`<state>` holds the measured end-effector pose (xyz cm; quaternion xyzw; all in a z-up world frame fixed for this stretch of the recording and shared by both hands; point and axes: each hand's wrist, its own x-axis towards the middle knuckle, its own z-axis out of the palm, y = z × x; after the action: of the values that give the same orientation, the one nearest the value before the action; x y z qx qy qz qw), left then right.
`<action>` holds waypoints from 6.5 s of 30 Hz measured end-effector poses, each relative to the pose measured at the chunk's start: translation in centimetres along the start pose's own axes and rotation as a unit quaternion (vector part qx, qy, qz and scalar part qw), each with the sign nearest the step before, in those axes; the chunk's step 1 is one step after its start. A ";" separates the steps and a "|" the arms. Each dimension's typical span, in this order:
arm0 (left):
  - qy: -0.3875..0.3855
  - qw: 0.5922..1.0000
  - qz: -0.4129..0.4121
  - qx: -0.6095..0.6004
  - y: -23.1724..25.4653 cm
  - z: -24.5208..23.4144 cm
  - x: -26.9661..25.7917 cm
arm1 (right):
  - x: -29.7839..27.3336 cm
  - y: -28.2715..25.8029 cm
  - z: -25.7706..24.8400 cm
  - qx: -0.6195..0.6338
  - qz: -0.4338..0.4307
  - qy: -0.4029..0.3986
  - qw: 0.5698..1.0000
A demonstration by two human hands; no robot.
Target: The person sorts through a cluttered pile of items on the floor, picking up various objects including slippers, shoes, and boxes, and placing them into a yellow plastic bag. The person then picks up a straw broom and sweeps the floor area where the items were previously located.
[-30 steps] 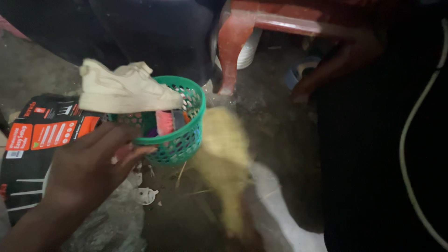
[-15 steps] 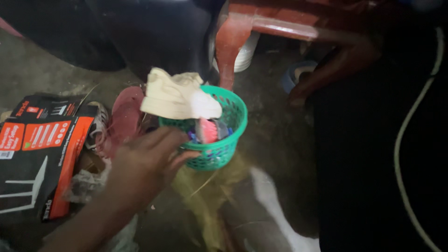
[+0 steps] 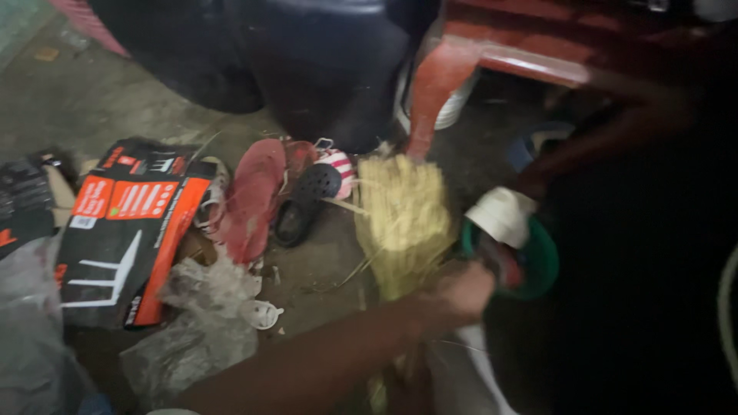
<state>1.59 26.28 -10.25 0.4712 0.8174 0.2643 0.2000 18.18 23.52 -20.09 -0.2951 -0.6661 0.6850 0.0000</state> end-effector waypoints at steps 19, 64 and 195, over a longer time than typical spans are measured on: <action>0.057 0.874 -0.326 0.357 -23.2 -6.8 -13.5 | 4.7 -1.3 0.1 -0.248 0.004 -0.043 0.968; 0.101 0.837 -0.452 0.290 -24.5 -8.8 -23.7 | 4.9 -14.4 6.6 -0.146 0.111 -0.065 0.981; 0.540 0.644 -0.431 -0.329 -2.2 -33.1 -42.0 | 9.7 -21.3 30.1 -0.253 0.077 -0.387 0.883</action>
<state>1.05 -19.51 17.50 -0.2574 0.7506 0.6070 -0.0440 -10.41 2.25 -6.43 -0.0465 -0.7389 0.5505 -0.3857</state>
